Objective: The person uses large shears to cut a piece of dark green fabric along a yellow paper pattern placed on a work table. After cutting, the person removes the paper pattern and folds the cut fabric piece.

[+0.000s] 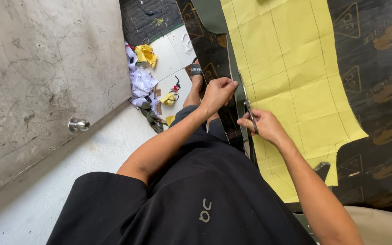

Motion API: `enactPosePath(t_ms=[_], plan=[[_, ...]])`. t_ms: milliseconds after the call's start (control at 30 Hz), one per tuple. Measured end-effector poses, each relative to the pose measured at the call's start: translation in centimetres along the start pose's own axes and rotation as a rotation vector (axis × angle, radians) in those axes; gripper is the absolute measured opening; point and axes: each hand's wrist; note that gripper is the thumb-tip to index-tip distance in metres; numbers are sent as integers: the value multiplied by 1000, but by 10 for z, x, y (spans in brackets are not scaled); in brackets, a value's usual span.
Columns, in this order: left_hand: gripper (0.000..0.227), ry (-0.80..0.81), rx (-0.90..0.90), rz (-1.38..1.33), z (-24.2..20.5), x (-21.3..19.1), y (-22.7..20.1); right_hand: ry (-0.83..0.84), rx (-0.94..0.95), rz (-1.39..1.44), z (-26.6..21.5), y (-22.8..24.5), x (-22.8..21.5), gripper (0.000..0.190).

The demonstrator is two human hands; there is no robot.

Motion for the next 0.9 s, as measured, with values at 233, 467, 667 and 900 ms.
enactPosePath(t_ms=[233,467,667,900], plan=[[17,61,27,-10,-9,-6,-7,-17,-42,44,19,2,3,41],[20,-5,27,-46,6,-12,-24,-25,-18,66,22,7,4,37],[18,52,41,-37,-1,-16,-31,-29,-70,82,40,28,2,40],[18,59,7,-21,0,-20,-35,-41,-39,111,51,11,1,37]])
Point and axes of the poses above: each hand's wrist, its own z-axis towards the middle knuckle, its own x-axis out of the palm, y = z × x, and after that the axes turned 13 degrees about -x, right-handed
